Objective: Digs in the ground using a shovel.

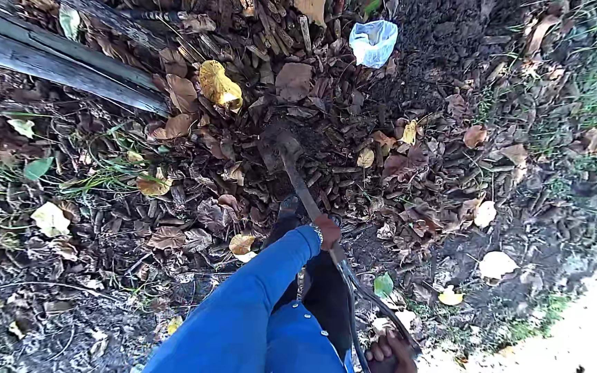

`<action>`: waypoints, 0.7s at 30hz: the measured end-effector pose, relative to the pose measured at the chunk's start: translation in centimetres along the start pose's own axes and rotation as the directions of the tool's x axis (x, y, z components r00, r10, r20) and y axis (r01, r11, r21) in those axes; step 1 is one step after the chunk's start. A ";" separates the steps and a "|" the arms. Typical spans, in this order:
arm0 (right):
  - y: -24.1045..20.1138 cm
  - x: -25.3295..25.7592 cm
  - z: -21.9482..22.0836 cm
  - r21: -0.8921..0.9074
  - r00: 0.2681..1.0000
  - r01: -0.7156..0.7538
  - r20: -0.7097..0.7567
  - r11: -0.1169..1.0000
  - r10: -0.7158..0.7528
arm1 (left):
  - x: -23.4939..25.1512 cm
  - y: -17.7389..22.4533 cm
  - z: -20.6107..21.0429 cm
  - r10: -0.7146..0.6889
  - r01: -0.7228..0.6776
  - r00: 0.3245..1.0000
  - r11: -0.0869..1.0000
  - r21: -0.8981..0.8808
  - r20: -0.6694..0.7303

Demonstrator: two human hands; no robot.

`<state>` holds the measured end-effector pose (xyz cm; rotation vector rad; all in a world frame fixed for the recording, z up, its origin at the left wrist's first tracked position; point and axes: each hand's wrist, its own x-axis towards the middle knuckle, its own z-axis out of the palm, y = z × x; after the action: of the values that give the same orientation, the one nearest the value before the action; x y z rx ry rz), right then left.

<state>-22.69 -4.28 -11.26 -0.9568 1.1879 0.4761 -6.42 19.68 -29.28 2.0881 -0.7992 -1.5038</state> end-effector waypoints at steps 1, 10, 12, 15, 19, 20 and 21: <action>0.0 1.7 0.9 0.073 0.999 -0.030 0.014 0.997 0.029 | 0.7 -0.5 -0.2 -0.056 0.054 0.996 0.998 -0.039 -0.074; -0.9 4.9 9.7 0.116 0.984 -0.151 0.109 0.982 0.138 | 0.8 0.9 2.1 -0.866 -0.013 0.457 0.218 -0.976 -0.200; -1.5 4.2 9.7 0.101 0.966 -0.157 0.222 0.982 0.132 | 1.0 3.2 1.3 -0.912 -0.277 0.405 -0.196 -0.941 0.070; -2.0 3.8 9.6 0.064 0.969 -0.123 0.221 0.990 0.106 | 0.5 6.8 0.9 -0.785 -0.403 0.592 -0.484 -0.777 0.181; -3.0 4.1 11.8 0.108 0.966 -0.159 0.223 0.981 0.132 | -1.3 7.6 0.5 -0.667 -0.367 0.726 -0.579 -0.728 0.164; -3.2 3.7 12.6 0.109 0.961 -0.174 0.238 0.979 0.144 | -1.9 7.4 -0.1 -0.668 -0.386 0.731 -0.574 -0.722 0.139; -3.6 3.0 13.2 0.101 0.956 -0.190 0.247 0.977 0.161 | -2.5 7.3 -0.6 -0.668 -0.404 0.735 -0.571 -0.714 0.117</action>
<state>-11.55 4.24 -11.91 -0.6696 1.0756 0.6339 -7.89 16.03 -22.56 0.6468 1.2937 -0.5448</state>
